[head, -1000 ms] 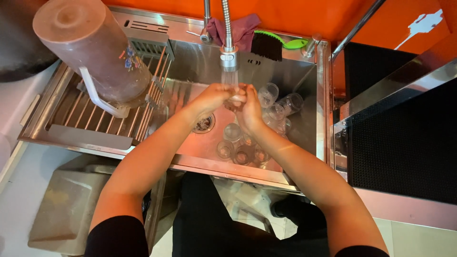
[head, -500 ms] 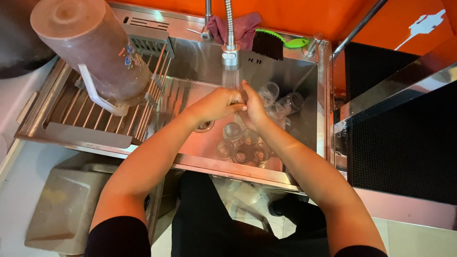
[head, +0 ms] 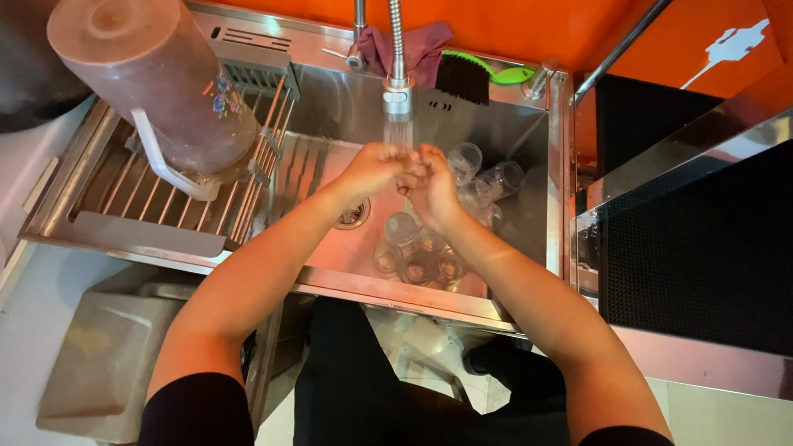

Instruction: The person washes several small clear glasses under a running faucet in a stainless steel sink. They rinse each glass by hand and place the cleaned glasses on a black mat to the right of the sink.

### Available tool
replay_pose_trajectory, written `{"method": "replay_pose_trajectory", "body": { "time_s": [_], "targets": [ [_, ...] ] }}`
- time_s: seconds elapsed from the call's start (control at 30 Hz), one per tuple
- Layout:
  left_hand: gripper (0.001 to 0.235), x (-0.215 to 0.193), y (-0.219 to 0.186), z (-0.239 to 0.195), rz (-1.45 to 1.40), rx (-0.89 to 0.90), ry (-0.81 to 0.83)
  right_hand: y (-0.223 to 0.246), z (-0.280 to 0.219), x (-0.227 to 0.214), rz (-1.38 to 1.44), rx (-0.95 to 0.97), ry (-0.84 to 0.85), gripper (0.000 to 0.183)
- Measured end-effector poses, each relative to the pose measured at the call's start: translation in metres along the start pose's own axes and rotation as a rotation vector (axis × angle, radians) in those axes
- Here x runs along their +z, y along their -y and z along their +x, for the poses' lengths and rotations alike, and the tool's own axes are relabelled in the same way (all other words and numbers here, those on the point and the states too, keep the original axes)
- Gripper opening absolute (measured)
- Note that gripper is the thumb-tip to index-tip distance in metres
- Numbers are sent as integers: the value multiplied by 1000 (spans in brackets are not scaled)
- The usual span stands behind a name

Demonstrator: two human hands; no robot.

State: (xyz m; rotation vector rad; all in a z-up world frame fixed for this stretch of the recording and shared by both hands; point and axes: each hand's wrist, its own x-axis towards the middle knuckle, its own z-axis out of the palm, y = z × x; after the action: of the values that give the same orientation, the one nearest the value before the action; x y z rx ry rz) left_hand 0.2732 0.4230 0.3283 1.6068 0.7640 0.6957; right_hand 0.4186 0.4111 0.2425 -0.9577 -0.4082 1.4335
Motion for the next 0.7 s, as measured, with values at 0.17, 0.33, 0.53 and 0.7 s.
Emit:
{"method": "replay_pose_trajectory", "body": {
  "time_s": [0.17, 0.33, 0.53, 0.7],
  "targets": [
    [26, -4, 0, 3, 64, 36, 101, 14, -13, 5, 45, 67, 44, 35],
    [21, -18, -4, 6, 182, 153, 293, 51, -49, 31, -224, 219, 106, 69],
    [27, -5, -29, -9, -166, -121, -33, 32, -30, 27, 56, 108, 81, 31],
    [19, -9, -13, -3, 277, 103, 164, 39, -38, 23, -62, 149, 105, 51]
  ]
}}
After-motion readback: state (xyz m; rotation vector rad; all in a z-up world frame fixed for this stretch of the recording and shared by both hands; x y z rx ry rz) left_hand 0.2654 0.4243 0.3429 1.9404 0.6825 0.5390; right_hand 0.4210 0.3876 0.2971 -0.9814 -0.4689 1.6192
